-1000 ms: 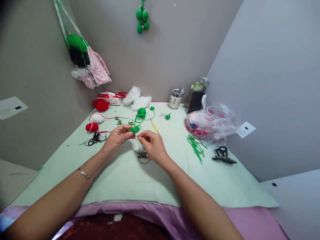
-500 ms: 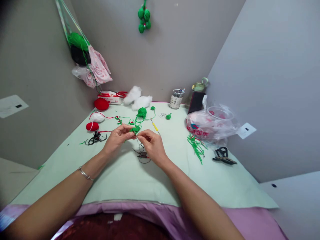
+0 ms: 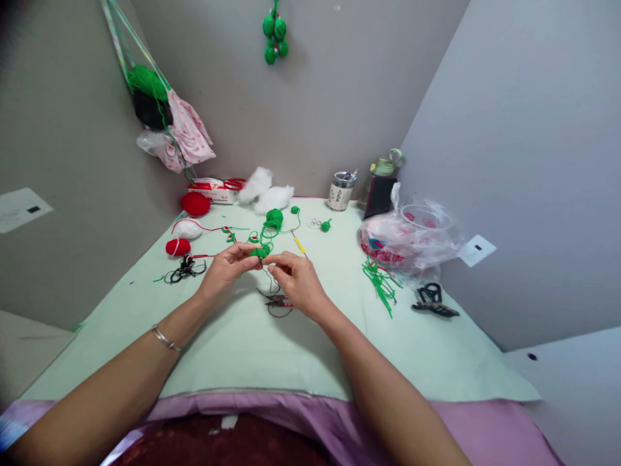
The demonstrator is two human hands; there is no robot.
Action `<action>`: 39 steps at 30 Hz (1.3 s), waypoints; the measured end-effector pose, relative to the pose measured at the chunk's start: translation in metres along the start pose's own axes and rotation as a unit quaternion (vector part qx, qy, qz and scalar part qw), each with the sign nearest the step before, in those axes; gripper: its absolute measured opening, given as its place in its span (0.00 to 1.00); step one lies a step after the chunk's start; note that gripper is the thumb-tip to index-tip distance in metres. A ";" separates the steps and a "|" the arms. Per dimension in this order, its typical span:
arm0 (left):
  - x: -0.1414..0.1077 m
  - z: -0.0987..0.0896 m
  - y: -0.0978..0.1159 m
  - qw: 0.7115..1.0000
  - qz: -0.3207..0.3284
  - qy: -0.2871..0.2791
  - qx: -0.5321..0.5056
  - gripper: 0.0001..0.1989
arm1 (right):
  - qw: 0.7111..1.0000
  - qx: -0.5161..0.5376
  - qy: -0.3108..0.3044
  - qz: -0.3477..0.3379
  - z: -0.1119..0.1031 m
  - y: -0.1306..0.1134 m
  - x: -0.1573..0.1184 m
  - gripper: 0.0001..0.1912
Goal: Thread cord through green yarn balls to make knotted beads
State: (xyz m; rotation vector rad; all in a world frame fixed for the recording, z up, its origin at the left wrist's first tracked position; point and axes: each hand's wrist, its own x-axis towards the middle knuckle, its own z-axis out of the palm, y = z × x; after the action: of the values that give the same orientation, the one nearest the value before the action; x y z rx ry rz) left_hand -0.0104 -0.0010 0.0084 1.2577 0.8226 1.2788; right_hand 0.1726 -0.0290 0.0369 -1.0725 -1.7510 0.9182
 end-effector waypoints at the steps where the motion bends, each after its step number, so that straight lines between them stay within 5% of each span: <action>1: 0.000 0.000 0.000 1.000 -0.006 -0.004 -0.004 0.15 | 1.000 0.014 0.001 0.005 0.000 0.001 0.000 0.09; 14: -0.003 0.006 -0.004 0.999 -0.015 -0.011 -0.040 0.14 | 0.995 0.080 0.058 0.004 0.014 0.007 0.001 0.07; 27: -0.003 0.007 -0.008 0.998 0.020 0.012 0.057 0.14 | 0.986 0.154 0.019 0.059 0.011 0.014 0.004 0.08; 33: -0.005 0.008 -0.005 0.997 0.010 -0.002 0.081 0.16 | 0.992 -0.109 0.055 -0.044 -0.001 0.010 0.002 0.06; 39: -0.008 0.013 -0.010 0.996 0.016 -0.030 0.088 0.15 | 0.985 -0.160 0.014 -0.069 0.000 0.007 0.003 0.06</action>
State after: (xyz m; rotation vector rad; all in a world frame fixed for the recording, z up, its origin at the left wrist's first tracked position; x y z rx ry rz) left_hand 0.0024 -0.0101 0.0000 1.4472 0.8905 1.2080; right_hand 0.1740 -0.0241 0.0317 -1.1404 -1.9663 0.5455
